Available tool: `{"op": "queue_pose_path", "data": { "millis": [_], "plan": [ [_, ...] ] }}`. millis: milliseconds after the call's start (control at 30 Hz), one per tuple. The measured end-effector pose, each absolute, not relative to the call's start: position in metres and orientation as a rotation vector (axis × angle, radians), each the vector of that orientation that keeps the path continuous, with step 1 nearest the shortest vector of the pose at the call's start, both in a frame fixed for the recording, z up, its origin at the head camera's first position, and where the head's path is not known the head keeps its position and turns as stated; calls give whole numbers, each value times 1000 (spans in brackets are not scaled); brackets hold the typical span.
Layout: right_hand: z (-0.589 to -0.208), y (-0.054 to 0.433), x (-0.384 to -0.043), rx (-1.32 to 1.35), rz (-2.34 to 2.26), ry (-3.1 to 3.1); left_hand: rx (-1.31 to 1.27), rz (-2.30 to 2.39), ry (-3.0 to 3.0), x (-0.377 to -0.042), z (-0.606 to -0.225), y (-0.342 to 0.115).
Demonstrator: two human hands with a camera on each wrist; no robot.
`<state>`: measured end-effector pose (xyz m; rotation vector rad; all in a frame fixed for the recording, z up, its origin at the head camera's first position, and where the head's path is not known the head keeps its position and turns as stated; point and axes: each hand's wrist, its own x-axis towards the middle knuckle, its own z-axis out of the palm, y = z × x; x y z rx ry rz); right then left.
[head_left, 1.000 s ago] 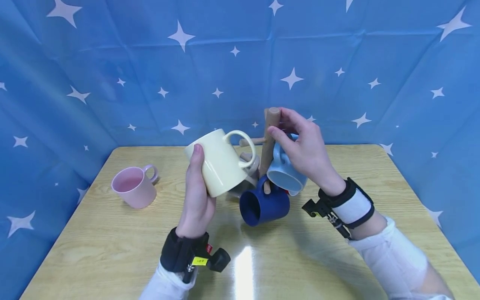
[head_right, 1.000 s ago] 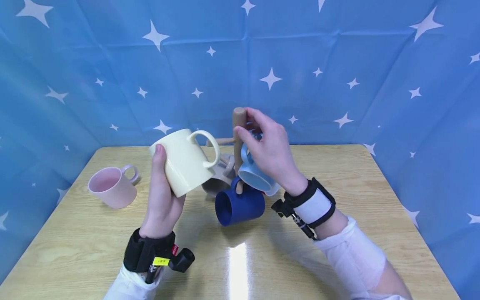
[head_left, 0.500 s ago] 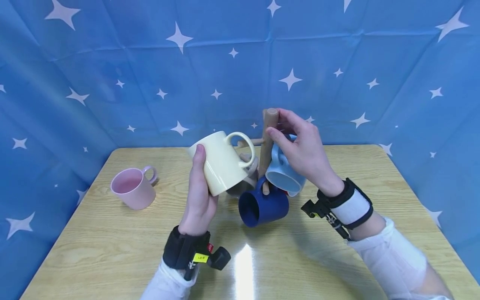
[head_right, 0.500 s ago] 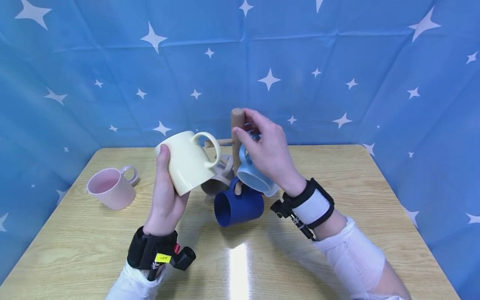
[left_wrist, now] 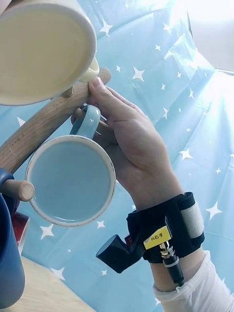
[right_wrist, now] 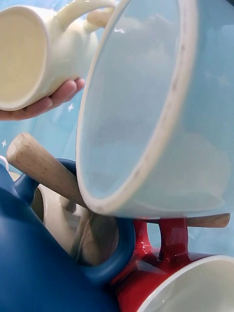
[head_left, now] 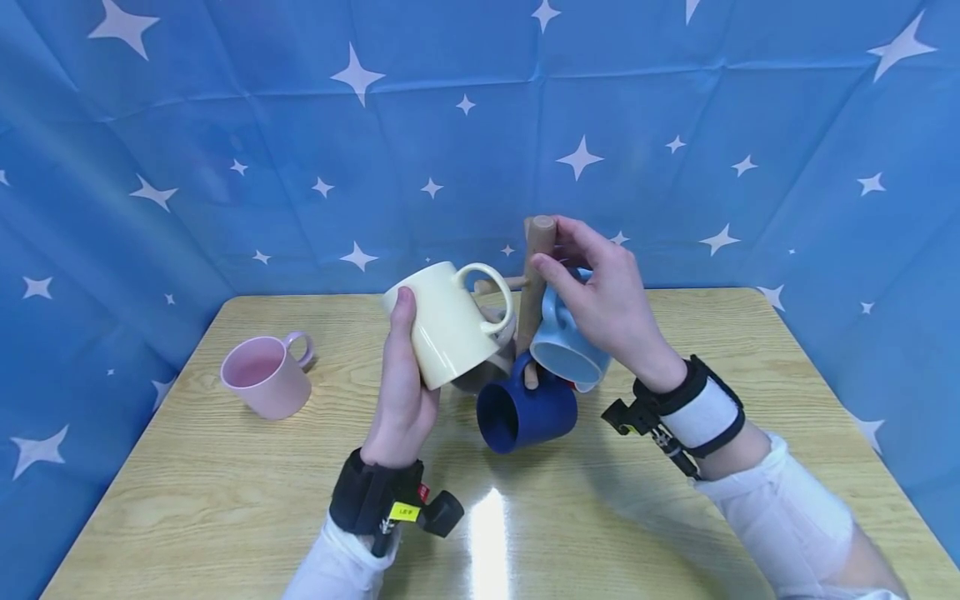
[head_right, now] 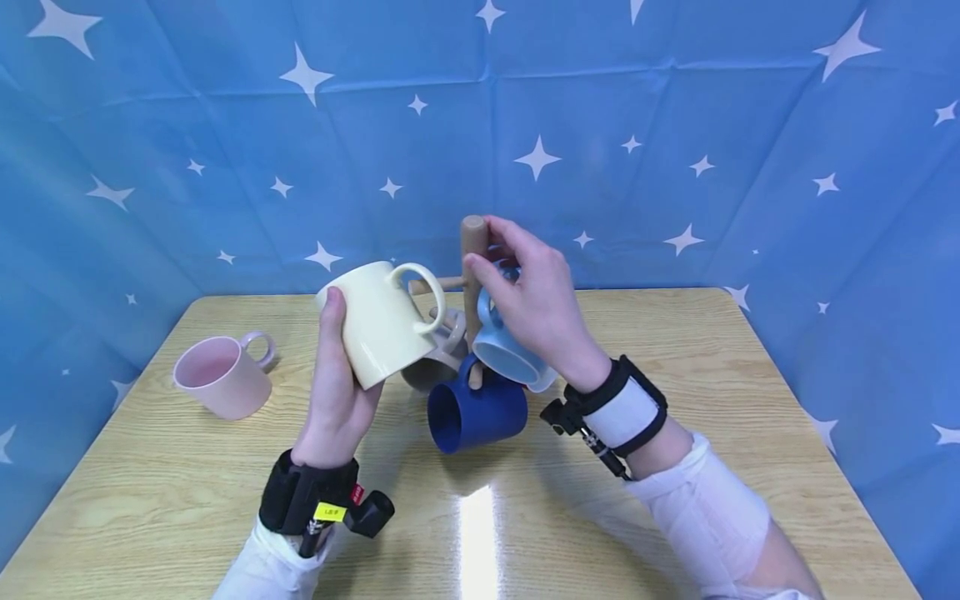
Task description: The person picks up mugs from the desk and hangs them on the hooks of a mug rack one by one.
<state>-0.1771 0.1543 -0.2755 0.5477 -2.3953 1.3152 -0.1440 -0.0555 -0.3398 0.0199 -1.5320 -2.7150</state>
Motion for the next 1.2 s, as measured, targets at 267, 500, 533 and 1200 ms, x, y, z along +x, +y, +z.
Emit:
{"op": "queue_pose_path", "data": {
  "millis": [267,500,533,1200],
  "plan": [
    [-276,154,-178,546,1312,-2399,-17,-2745,-1515,-146,-340,-54],
    [-275,154,-178,546,1307,-2397,-11,-2750,-1532,-146,-340,-52],
    [-275,154,-178,545,1305,-2397,-10,-2751,-1535,-146,-340,-52],
    [-276,154,-177,538,1296,-2402,-11,-2764,-1581,-149,-344,-47]
  ]
}}
